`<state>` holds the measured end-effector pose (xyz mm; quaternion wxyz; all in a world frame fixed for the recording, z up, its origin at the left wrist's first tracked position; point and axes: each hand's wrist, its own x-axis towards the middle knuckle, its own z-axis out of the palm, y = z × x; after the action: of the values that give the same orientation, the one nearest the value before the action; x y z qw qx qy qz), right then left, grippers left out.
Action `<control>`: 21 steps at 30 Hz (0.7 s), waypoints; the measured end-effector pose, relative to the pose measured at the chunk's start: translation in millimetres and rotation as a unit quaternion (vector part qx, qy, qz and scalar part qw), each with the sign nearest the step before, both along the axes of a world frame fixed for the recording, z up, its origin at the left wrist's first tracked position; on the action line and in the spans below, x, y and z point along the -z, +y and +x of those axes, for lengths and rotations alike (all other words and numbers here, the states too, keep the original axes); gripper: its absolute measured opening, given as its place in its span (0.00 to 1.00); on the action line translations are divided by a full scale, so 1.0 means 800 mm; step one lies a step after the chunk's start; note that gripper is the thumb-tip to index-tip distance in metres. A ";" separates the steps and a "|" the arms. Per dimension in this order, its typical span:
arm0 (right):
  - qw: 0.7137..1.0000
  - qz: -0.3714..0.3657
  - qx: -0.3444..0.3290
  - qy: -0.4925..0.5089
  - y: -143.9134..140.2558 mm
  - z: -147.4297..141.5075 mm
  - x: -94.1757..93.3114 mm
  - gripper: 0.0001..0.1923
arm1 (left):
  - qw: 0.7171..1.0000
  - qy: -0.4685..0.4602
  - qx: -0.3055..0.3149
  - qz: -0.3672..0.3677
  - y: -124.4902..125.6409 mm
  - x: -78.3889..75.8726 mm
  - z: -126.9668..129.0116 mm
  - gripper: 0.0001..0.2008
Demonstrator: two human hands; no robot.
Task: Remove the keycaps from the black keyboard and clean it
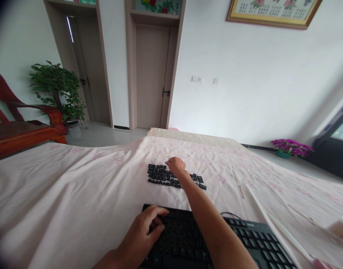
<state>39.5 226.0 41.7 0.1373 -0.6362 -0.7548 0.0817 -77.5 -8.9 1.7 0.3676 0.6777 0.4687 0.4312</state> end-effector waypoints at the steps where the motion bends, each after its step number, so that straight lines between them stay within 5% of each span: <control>1: 1.000 0.008 -0.008 0.007 -0.008 0.003 -0.006 0.19 | 1.000 -0.001 -0.001 0.004 0.000 0.000 0.000 0.18; 5: 0.998 0.037 -0.048 0.035 -0.057 0.025 -0.033 0.27 | 1.000 -0.003 -0.001 0.018 -0.003 -0.002 0.001 0.17; 12: 0.986 0.090 -0.097 0.103 -0.170 0.093 -0.057 0.22 | 0.999 0.027 0.014 0.024 -0.003 0.004 0.000 0.15; 17: 0.930 -0.036 -0.131 0.340 -0.227 0.122 -0.039 0.14 | 0.997 0.062 0.043 0.013 -0.003 0.001 0.000 0.14; 21: 0.898 -0.115 -0.156 0.394 -0.260 0.123 -0.025 0.10 | 0.989 0.103 0.106 -0.011 -0.001 -0.009 -0.002 0.16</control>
<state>138.1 18.3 61.7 0.3352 -0.4376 -0.7137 0.4321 -79.2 -9.4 8.8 0.3684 0.7602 0.4342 0.3127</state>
